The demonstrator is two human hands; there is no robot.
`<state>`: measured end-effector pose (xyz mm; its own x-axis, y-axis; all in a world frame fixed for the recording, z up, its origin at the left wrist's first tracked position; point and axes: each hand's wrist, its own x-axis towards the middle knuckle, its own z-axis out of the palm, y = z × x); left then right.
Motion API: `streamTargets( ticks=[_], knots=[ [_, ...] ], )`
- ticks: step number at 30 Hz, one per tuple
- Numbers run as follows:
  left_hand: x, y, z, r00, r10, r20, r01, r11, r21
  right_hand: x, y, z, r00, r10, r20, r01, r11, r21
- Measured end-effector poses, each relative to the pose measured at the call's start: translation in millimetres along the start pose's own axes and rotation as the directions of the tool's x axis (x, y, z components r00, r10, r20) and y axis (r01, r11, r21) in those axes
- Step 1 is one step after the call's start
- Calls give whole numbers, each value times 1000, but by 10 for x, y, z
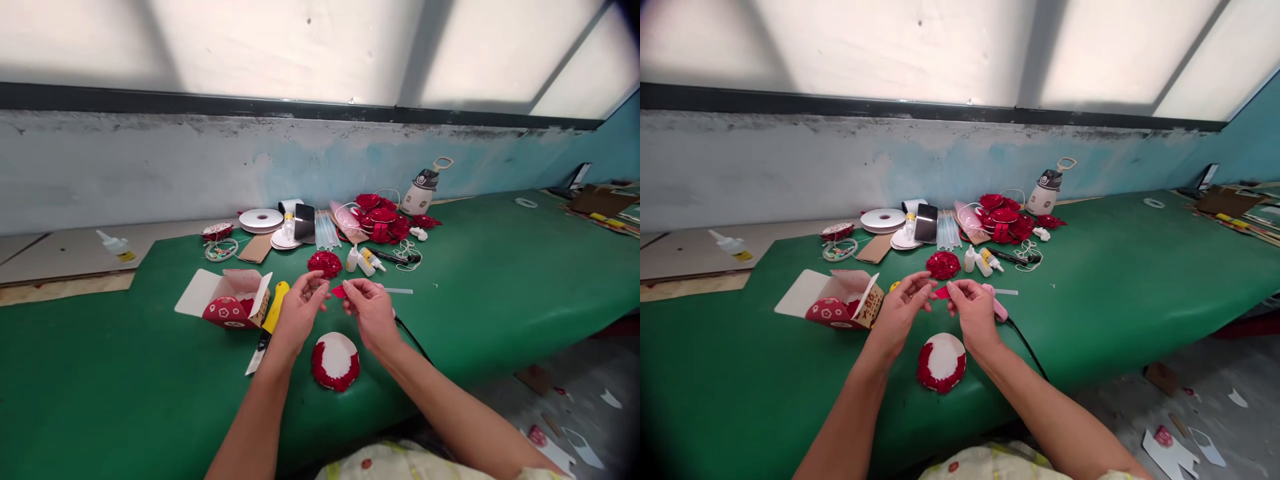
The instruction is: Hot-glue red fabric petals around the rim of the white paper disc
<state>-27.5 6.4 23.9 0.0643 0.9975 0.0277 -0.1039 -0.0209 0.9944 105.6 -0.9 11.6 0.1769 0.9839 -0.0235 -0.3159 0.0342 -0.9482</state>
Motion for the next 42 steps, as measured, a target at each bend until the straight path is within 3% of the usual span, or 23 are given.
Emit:
streamTargets(
  ticks=[3,5,9,15,28,36,42],
  knots=[
    [-18,-49,62,998,-53,-15,51,994,-100,24,8,93,999,-34,-34,35,999,16],
    [-42,-86,109,999,-35,-32,29,987,-156,36,27,155,997,-61,-51,62,998,15],
    [-67,-117,177,985,16,-173,-57,971,-232,49,85,245,994,-101,-49,101,995,5],
    [-41,-108,178,962,-11,-274,-65,961,-268,64,130,268,995,-96,-6,96,995,8],
    [-9,-187,150,949,10,-317,-99,959,-266,68,123,286,994,-111,-15,110,994,-6],
    [-16,-295,147,914,129,-383,-174,981,-83,79,126,275,962,-274,19,272,943,-191],
    [-41,-260,114,887,319,-333,-248,939,238,54,43,195,892,-405,199,451,799,-398]
  ],
)
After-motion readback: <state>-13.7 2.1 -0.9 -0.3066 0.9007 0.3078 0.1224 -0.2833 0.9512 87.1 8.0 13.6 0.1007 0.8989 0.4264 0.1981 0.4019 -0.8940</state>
